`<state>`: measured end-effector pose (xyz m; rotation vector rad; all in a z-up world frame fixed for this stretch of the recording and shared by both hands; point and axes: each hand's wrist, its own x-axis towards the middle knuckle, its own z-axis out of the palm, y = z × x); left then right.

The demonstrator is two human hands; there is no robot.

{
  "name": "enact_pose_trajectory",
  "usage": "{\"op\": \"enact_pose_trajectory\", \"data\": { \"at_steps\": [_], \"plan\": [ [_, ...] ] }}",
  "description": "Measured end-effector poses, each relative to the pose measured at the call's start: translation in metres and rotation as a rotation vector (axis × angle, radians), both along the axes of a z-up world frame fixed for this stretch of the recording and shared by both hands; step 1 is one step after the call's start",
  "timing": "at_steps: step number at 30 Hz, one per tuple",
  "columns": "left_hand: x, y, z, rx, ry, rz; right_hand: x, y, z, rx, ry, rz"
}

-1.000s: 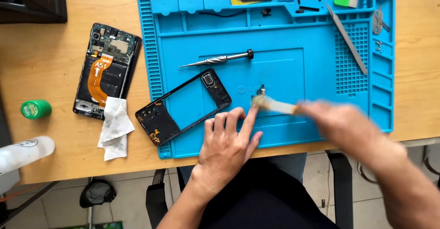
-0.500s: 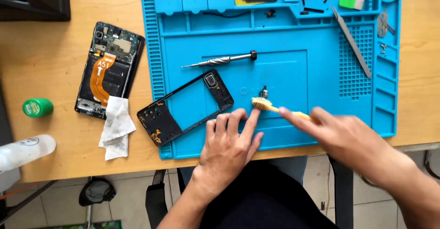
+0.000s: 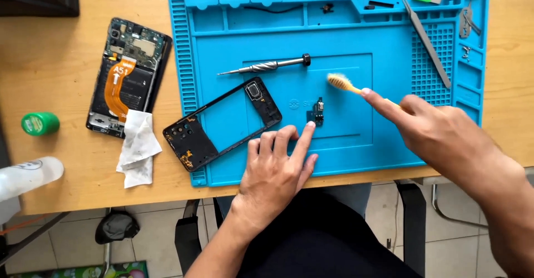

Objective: Repairing a mobile phone by desoldering components with a heat gun, cleaning the area, and reassembling the device.

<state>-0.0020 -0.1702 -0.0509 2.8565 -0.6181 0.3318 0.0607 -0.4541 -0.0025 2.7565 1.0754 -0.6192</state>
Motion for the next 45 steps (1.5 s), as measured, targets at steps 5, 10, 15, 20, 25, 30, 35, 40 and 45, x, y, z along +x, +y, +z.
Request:
{"op": "enact_pose_trajectory", "data": {
  "at_steps": [5, 10, 15, 20, 25, 30, 35, 40, 45],
  "plan": [
    [0.0, 0.0, -0.001, 0.028, -0.003, 0.009, -0.006, -0.005, -0.017, 0.098, 0.025, 0.107],
    [0.0, 0.002, 0.0, 0.001, 0.002, 0.008, -0.014, -0.005, -0.034, 0.098, 0.069, 0.066],
    [0.002, 0.002, 0.003, -0.019, -0.009, 0.009, -0.008, -0.002, -0.016, 0.069, 0.014, -0.001],
    [0.0, 0.001, 0.0, -0.002, 0.005, 0.008, -0.001, -0.016, -0.01, -0.033, -0.137, -0.095],
    [0.001, 0.002, 0.0, 0.006, -0.015, 0.005, -0.001, -0.021, -0.017, -0.046, -0.154, -0.079],
    [-0.002, -0.001, -0.002, -0.009, -0.003, -0.006, -0.009, -0.021, -0.019, 0.076, -0.235, 0.13],
    [-0.001, -0.001, 0.002, -0.03, 0.007, -0.01, -0.006, -0.022, 0.002, -0.143, -0.331, 0.146],
    [0.0, -0.001, -0.001, -0.037, 0.0, -0.006, 0.013, -0.032, 0.001, -0.179, -0.198, 0.049],
    [0.0, -0.004, -0.003, -0.032, -0.005, -0.004, 0.021, -0.02, -0.009, 0.034, -0.24, 0.103]
  ]
}}
